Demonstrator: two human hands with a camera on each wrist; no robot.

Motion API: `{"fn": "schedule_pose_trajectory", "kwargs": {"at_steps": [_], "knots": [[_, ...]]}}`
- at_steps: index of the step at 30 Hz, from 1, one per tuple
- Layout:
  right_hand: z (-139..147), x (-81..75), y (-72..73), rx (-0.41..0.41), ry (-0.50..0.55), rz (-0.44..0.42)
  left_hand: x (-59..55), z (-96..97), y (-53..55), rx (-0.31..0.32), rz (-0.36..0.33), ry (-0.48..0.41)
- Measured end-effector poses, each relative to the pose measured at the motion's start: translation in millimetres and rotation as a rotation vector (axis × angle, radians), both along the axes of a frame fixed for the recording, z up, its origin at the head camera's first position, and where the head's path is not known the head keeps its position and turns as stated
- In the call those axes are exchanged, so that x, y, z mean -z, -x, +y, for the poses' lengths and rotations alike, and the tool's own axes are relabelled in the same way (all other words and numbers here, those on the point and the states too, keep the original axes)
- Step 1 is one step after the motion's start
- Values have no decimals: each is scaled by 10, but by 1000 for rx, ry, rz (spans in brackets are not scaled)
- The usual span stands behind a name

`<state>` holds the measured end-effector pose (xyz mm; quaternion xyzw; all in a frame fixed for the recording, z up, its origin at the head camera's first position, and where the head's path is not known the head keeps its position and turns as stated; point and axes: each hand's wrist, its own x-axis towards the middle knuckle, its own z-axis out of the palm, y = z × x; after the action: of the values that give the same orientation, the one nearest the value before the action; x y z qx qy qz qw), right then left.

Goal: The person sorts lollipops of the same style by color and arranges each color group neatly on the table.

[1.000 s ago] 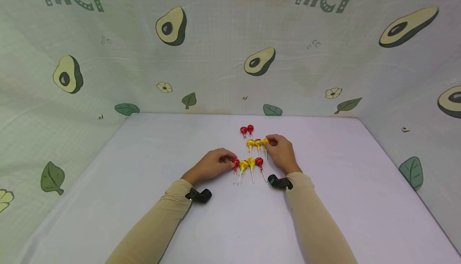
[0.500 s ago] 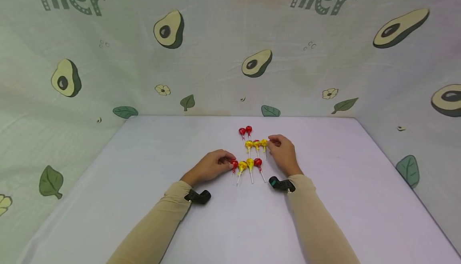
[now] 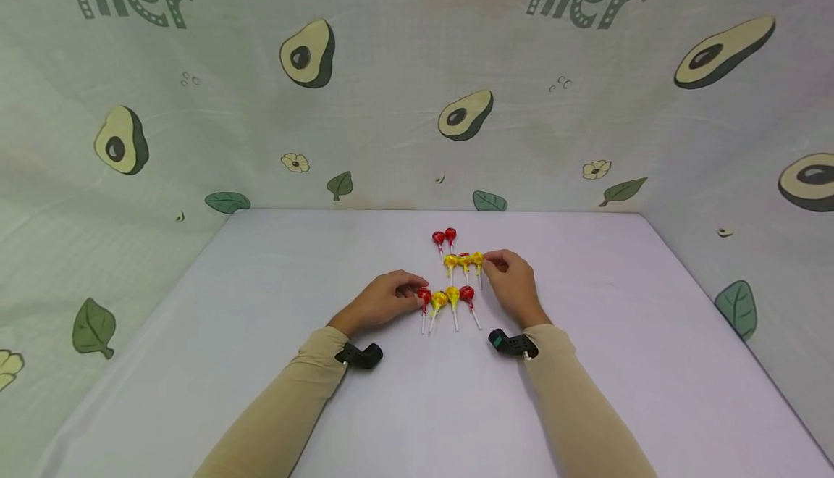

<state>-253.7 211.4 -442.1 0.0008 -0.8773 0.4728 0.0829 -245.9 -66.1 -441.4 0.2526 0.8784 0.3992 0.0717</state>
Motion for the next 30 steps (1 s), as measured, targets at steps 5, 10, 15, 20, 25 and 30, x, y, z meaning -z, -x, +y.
{"fn": "schedule_pose_trajectory", "kwargs": {"at_steps": [5,10,15,20,25,30], "knots": [[9,2,-74,-18,-9,4,13,-4,3,15,20,19],[7,12,-160,-36,-26,-1,14,-15,6,17,7,36],[12,25,-251,-43,-26,21,19,-18,10,25,-12,37],[5,53,-319,-70,-46,21,15,-22,18,43,-24,17],[-32,74,-340,-113,-73,40,20,-42,25,50,-41,-8],[-75,77,-325,-141,-77,60,30,-68,31,31,-58,-29]]}}
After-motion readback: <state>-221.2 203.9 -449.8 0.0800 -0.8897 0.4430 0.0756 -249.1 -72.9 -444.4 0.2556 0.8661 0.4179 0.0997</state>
